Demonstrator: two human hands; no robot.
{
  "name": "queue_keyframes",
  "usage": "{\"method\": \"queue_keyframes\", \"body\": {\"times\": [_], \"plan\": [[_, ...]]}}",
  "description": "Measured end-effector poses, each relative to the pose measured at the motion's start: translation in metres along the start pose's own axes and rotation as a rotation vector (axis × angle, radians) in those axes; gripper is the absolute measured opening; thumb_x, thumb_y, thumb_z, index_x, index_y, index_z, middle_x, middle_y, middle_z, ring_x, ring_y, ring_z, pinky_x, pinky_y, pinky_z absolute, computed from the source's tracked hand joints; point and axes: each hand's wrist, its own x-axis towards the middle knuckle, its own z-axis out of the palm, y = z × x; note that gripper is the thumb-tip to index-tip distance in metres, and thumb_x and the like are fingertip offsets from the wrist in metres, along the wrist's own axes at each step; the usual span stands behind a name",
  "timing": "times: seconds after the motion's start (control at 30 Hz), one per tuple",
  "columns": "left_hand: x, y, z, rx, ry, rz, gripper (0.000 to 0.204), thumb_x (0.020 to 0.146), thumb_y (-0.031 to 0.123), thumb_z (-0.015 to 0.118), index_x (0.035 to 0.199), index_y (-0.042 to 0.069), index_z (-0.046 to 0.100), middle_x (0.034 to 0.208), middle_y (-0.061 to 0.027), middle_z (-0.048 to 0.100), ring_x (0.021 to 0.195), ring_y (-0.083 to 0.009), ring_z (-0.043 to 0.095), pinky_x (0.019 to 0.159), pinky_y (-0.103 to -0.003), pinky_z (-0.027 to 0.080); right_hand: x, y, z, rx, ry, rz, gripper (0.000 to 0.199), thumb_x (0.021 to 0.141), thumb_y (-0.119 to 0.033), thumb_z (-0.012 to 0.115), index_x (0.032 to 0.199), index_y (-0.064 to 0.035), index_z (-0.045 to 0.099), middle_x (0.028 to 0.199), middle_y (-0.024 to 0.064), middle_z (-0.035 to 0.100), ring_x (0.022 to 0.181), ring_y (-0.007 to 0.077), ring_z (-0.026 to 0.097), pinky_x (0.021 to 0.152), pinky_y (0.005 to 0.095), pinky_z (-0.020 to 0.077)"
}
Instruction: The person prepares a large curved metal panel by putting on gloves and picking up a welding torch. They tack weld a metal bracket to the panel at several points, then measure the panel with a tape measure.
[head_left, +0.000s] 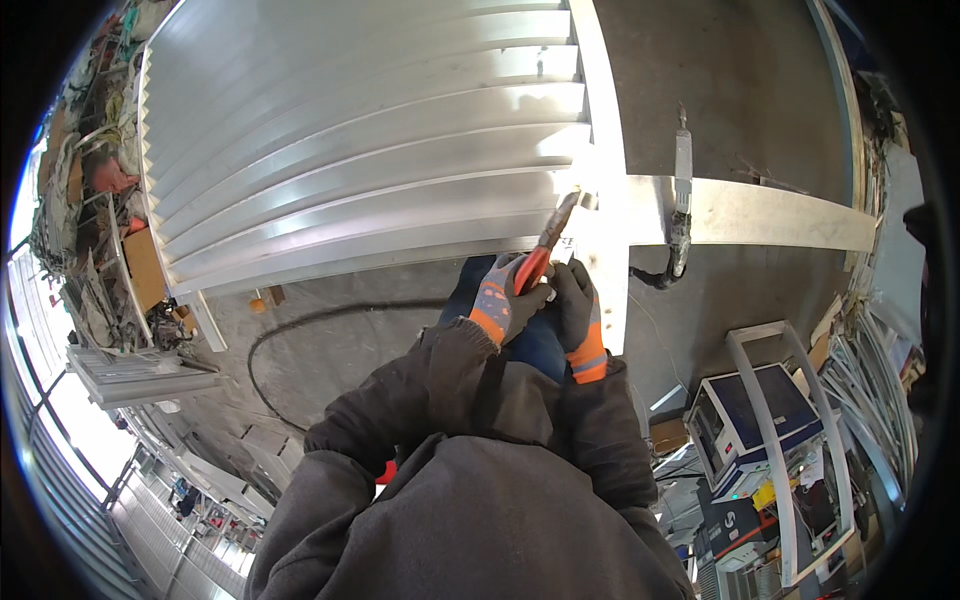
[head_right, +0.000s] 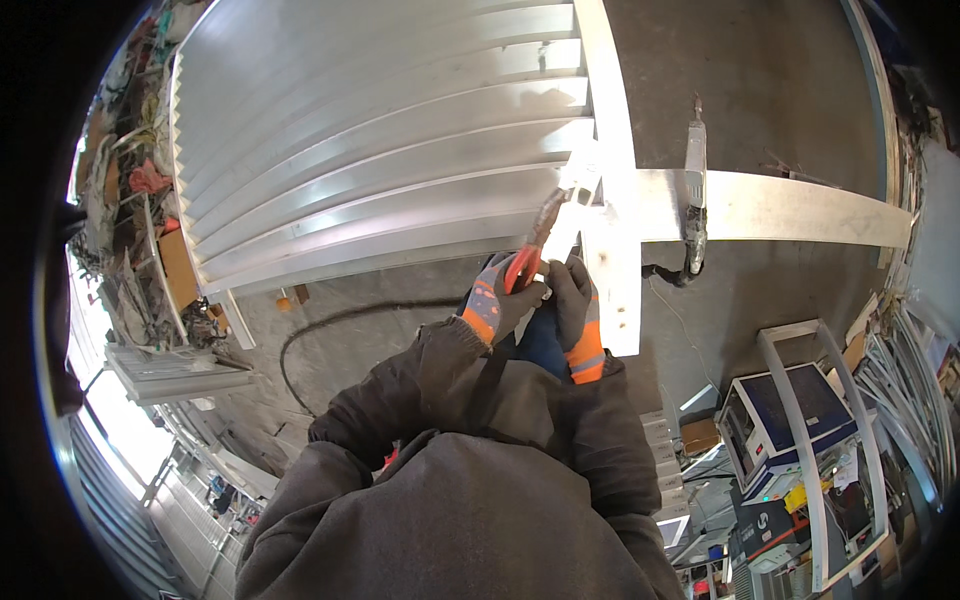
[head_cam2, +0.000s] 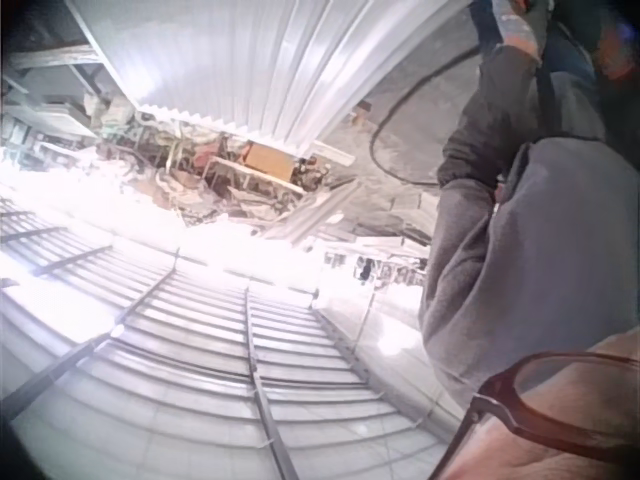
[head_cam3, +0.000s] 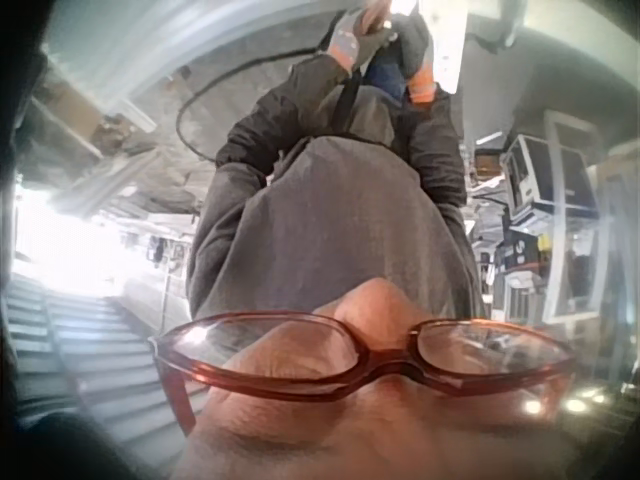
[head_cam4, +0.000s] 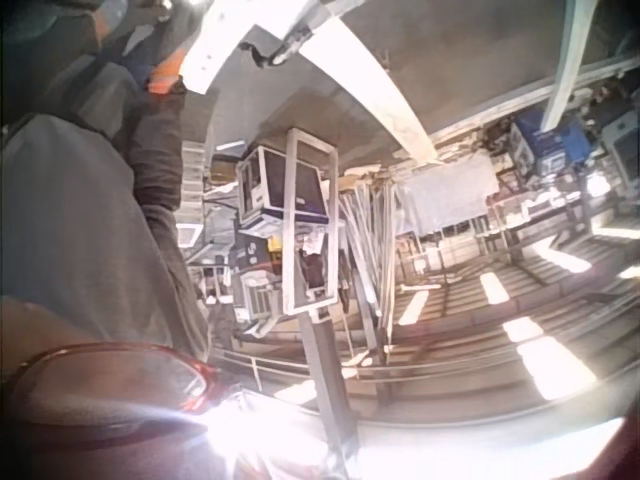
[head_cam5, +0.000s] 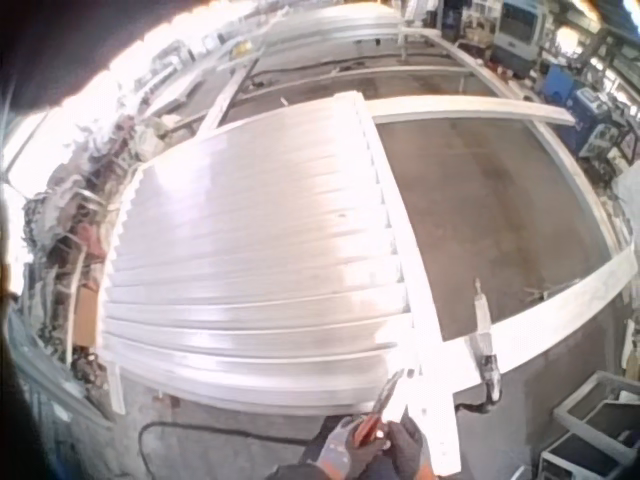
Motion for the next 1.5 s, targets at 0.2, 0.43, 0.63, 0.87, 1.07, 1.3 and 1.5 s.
{"method": "queue_keyframes", "body": {"times": [0.2,0.43,0.63,0.87,1.07,1.3,1.5], "plan": [[-0.013,-0.026,-0.042,0.065,0.061,0.152,0.035,0.088,0.017,0.079,0.117,0.001,0.066,0.102,-0.011,0.068,0.099,-0.0261,0.064,0.088,-0.037,0.052,0.024,-0.012,-0.025,-0.455,0.135,-0.11,0.021,0.105,-0.018,0.062,0.115,-0.0006,0.066,0.097,0.0032,0.065,0.083,0.0114,0.061,0.074,0.0315,0.0538],[-0.038,-0.066,-0.082,-0.275,0.111,-0.247,0.013,0.095,0.006,0.072,0.104,0.005,0.064,0.089,-0.0033,0.067,0.077,-0.0126,0.065,0.07,-0.029,0.055,0.104,-0.07,-0.114,-1.564,-0.018,-0.457,0.023,0.097,-0.021,0.069,0.12,-0.0158,0.071,0.121,0.0168,0.063,0.094,0.0394,0.07,0.081,0.0459,0.0568],[-0.045,-0.063,-0.091,-0.396,0.145,-0.186,0.014,0.095,0.005,0.07,0.106,0.002,0.064,0.091,-0.0048,0.068,0.078,-0.0135,0.066,0.07,-0.029,0.056,0.156,-0.103,-0.126,-1.363,-0.217,-0.245,0.018,0.098,-0.012,0.067,0.115,-0.0117,0.07,0.115,0.014,0.064,0.097,0.0321,0.067,0.082,0.0409,0.0541],[-0.038,-0.048,-0.078,-0.391,0.178,-0.245,0.018,0.094,0.007,0.071,0.109,0.001,0.063,0.095,-0.0062,0.069,0.08,-0.0129,0.068,0.068,-0.027,0.055,0.159,-0.106,-0.127,-1.222,-0.168,-0.171,0.02,0.091,-0.008,0.074,0.111,-0.0106,0.073,0.113,0.0141,0.064,0.096,0.034,0.067,0.082,0.0414,0.0546],[-0.033,-0.047,-0.064,-0.332,0.169,-0.22,0.021,0.094,0.007,0.07,0.112,0.0,0.062,0.093,-0.0068,0.069,0.08,-0.0143,0.069,0.069,-0.028,0.058,0.141,-0.097,-0.125,-1.449,-0.047,-0.5,0.031,0.092,-0.01,0.073,0.123,-0.0121,0.068,0.119,0.0166,0.064,0.106,0.0392,0.065,0.087,0.0452,0.0545],[-0.029,-0.041,-0.05,-0.433,0.16,-0.252,0.025,0.095,0.006,0.071,0.117,-0.001,0.061,0.099,-0.0072,0.068,0.085,-0.0159,0.07,0.076,-0.031,0.061,0.117,-0.071,-0.109,-1.176,0.316,-0.551,0.056,0.086,-0.013,0.084,0.134,-0.0028,0.058,0.128,0.0166,0.061,0.106,0.0326,0.065,0.089,0.0426,0.0551],[-0.026,-0.017,-0.04,-0.449,0.14,-0.21,0.027,0.092,0.004,0.072,0.116,-0.002,0.061,0.091,-0.0047,0.065,0.079,-0.014,0.07,0.072,-0.03,0.061,-0.001,-0.056,-0.006,-0.43,-0.155,-0.13,0.017,0.097,-0.011,0.075,0.111,-0.0003,0.073,0.101,0.0057,0.073,0.088,0.0134,0.067,0.079,0.03,0.0546]]}}
